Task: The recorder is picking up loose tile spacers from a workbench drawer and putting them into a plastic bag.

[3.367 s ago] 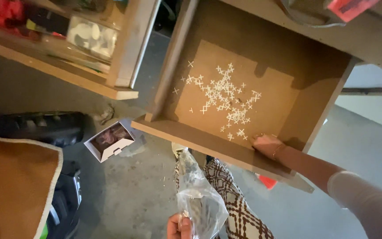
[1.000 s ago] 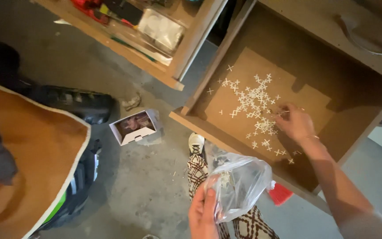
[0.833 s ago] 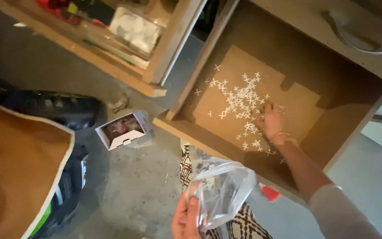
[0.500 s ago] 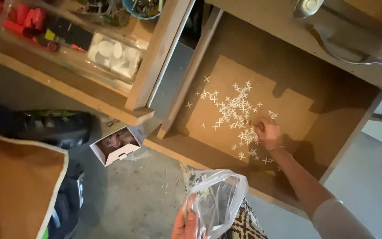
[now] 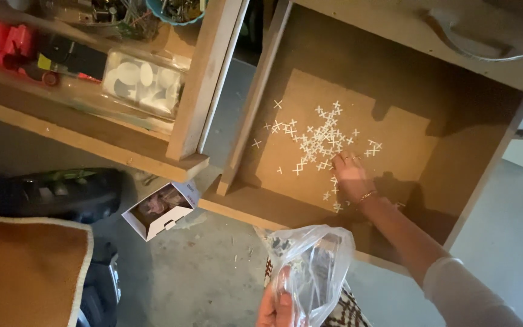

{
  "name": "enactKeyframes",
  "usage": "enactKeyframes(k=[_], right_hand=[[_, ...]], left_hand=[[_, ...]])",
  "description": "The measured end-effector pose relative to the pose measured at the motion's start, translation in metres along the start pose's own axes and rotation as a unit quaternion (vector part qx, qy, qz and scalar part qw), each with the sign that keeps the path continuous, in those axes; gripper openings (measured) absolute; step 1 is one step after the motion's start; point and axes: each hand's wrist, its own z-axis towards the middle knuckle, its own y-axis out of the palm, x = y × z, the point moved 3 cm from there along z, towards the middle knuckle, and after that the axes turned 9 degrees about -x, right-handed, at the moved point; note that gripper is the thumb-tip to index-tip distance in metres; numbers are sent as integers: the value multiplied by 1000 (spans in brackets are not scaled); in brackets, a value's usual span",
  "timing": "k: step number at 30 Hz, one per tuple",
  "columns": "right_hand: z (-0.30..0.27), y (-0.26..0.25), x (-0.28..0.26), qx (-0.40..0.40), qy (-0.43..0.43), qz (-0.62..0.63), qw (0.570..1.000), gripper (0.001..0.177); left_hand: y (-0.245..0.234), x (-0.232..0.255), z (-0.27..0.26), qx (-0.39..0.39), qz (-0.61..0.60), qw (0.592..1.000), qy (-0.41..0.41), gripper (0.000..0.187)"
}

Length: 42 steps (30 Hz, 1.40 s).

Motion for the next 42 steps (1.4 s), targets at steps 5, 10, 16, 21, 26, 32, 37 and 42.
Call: enactKeyframes(k=[5, 10, 16, 21, 26, 32, 37, 42], right_hand=[[6, 33, 20, -27, -5, -76, 997, 33], [20, 58, 37, -35, 100, 1, 994, 19], [11, 34, 30, 1, -9, -21, 1000, 34], [34, 2, 50, -42, 130, 228, 964, 24], [34, -19, 21, 11, 88, 198, 976, 26], [41, 15, 8, 11, 105, 78, 991, 40], [43, 7, 4, 81, -10, 27, 996, 32], [47, 23, 20, 100, -87, -58, 990, 25]], left_hand=[[-39, -46, 14, -109, -14, 992, 61, 48], [-48, -69, 23, -98, 16, 990, 97, 50], [-24, -38, 13, -217, -97, 969, 70, 45], [-51, -72, 33, -97, -4, 990, 104, 50], [-35, -59, 4, -115, -40, 990, 70, 52], [2, -7, 3, -155, -36, 984, 75, 51], [8, 4, 4, -106, -2, 993, 53, 52], [-4, -22, 4, -100, -13, 994, 42, 52]])
